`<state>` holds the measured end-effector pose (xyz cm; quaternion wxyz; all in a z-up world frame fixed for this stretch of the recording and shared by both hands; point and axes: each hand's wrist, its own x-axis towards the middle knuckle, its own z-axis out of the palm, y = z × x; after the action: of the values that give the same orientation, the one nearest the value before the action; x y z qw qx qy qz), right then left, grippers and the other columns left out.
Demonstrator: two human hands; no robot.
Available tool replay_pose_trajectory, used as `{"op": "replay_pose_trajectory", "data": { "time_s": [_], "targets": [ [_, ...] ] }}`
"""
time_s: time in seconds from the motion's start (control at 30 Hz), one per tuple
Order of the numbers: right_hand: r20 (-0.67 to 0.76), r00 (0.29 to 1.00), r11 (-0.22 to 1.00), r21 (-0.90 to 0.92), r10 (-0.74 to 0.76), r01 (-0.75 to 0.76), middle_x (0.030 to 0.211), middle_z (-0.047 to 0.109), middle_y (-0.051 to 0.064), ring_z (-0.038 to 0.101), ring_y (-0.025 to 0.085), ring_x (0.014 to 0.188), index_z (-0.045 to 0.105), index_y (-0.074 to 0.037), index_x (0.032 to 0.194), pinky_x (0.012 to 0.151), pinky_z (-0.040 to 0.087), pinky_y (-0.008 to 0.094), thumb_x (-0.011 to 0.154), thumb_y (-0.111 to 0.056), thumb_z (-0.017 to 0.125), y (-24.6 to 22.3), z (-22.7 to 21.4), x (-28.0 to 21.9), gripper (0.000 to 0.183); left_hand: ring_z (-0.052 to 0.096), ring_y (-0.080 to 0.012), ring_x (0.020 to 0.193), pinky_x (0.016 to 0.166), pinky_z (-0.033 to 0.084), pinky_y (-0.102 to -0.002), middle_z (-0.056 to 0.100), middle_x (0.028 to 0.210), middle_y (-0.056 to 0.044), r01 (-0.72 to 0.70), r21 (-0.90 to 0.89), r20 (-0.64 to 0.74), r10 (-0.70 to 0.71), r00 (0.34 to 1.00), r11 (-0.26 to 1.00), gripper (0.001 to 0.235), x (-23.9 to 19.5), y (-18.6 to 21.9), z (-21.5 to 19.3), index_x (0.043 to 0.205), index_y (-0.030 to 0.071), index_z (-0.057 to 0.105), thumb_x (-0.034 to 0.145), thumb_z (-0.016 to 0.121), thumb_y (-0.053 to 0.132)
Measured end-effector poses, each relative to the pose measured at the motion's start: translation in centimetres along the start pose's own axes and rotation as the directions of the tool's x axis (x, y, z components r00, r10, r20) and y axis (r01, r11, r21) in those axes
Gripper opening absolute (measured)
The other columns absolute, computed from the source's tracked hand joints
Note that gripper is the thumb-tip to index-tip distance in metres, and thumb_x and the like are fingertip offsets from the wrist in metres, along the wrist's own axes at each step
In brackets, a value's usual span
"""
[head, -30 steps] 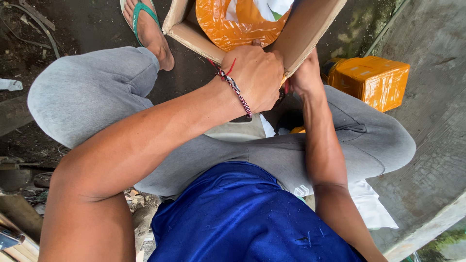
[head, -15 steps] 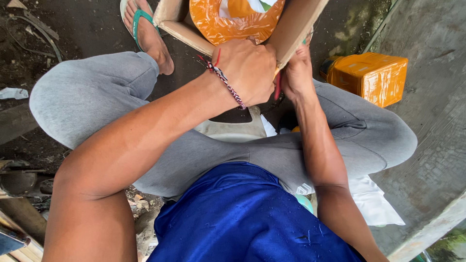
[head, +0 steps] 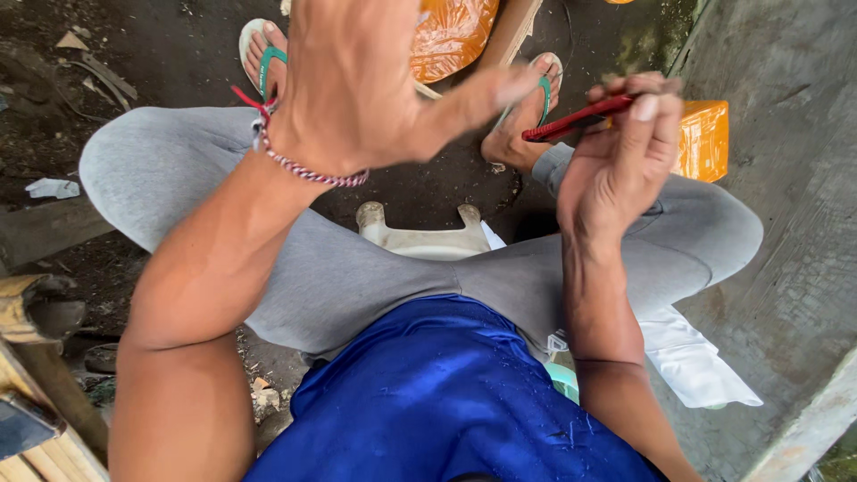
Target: The person assembles a cardboard box by folding the flaps and securing them with a thin wire. They manipulate the box flaps and twist the wire to fasten the package.
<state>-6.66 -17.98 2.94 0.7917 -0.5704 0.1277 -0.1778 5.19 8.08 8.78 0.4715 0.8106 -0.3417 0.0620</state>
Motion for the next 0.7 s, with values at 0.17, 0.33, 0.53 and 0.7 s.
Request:
{"op": "replay_pose_trajectory", "data": {
  "time_s": [0.17,0.33,0.53,0.7],
  "targets": [
    [0.136,0.987,0.996,0.05,-0.085,0.078,0.135,0.054,0.007,0.057,0.017,0.119,0.061,-0.001,0.117,0.106,0.048,0.036,0.119,-0.016,0.059,-2.6,7.5,-2.4,0.016,0.065,-0.0332,0.091,0.081,0.054,-0.042,0.061,0.104,-0.017,-0.182,-0.242,0.009,0.19,0.982,0.953,0.05,-1.1,2.2,-1.0,0.119,0.0,0.056,0.105,0.071,0.046],
    [0.277,0.96,0.988,0.156,-0.03,-0.014,0.149,0.048,0.009,0.053,0.018,0.131,0.045,-0.005,0.145,0.117,0.043,0.037,0.119,-0.019,0.059,0.7,12.2,-2.1,0.033,0.066,-0.0304,0.093,0.081,0.053,-0.039,0.063,0.106,-0.016,-0.035,-0.339,-0.061,0.015,0.998,0.94,0.029,-5.4,0.4,-0.9,0.127,-0.003,0.054,0.115,0.053,0.023],
    [0.628,0.775,0.441,-0.678,-0.066,0.588,0.14,0.059,0.014,0.058,0.029,0.126,0.026,-0.002,0.158,0.117,0.044,0.044,0.104,-0.027,0.076,5.9,15.1,-2.1,0.078,0.064,-0.0165,0.082,0.079,0.055,-0.035,0.064,0.088,-0.006,0.208,-0.595,-0.425,-0.523,0.739,0.776,0.032,-10.1,-8.7,-1.1,0.098,0.003,0.058,0.115,0.049,0.028],
    [0.795,0.6,0.132,-0.607,0.095,0.784,0.13,0.072,0.011,0.069,0.031,0.11,0.052,-0.009,0.153,0.096,0.055,0.039,0.075,0.006,0.074,4.8,13.7,-0.9,0.083,0.062,-0.0171,0.084,0.072,0.057,-0.038,0.062,0.09,-0.005,0.252,-0.903,-0.202,-0.862,0.465,0.348,0.026,-11.9,-15.0,4.6,0.096,0.006,0.06,0.1,0.058,0.032]
  ]
}}
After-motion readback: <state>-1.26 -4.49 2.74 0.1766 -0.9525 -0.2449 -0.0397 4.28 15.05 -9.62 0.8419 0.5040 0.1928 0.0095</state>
